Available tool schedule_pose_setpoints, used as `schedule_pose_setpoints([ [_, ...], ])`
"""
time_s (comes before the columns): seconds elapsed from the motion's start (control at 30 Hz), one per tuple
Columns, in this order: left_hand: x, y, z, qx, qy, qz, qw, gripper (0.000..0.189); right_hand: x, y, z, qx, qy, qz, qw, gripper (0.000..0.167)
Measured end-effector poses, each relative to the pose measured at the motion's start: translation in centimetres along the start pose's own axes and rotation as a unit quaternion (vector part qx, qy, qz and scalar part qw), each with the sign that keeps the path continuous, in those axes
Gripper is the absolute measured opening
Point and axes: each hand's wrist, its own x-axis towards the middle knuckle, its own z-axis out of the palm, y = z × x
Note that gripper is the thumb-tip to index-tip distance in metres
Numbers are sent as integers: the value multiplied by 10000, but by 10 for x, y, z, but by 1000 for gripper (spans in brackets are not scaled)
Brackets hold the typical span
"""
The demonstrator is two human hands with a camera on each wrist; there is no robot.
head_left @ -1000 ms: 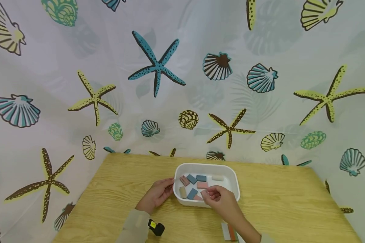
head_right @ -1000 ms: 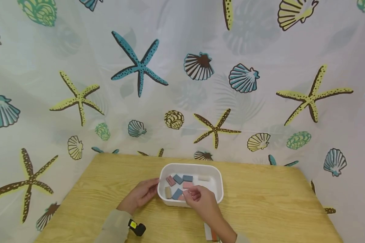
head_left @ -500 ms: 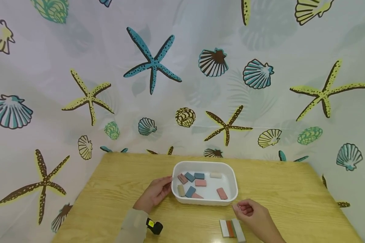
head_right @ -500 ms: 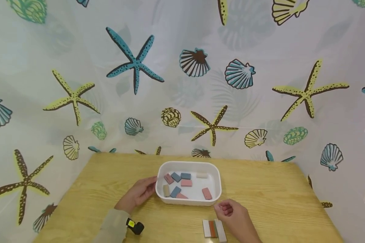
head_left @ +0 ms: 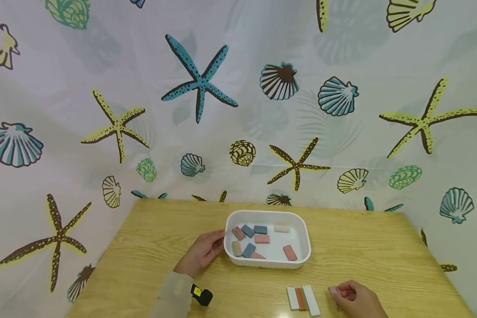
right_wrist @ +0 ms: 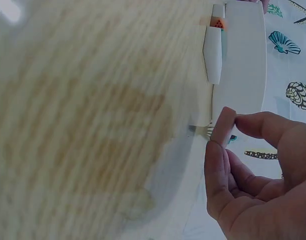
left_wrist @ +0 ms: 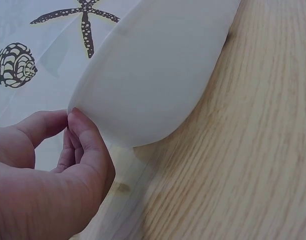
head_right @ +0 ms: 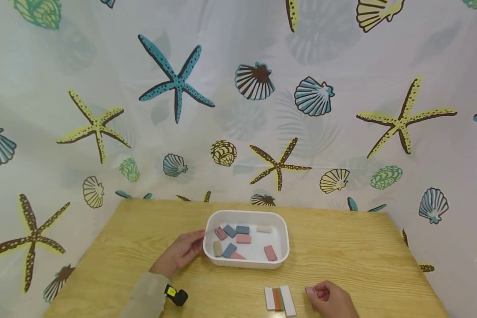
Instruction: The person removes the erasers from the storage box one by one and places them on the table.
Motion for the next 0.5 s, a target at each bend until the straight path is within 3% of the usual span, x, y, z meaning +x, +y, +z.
schedule_pose_setpoints([
  [0.2, 0, 3, 1, 79, -2, 17, 10000, 41, 3, 6, 6, 164, -107, -8, 9998, 52],
  [0.5, 1, 0, 0, 108, 50, 30, 9999, 41, 7, -6, 17, 262, -290, -161, 9991, 44],
])
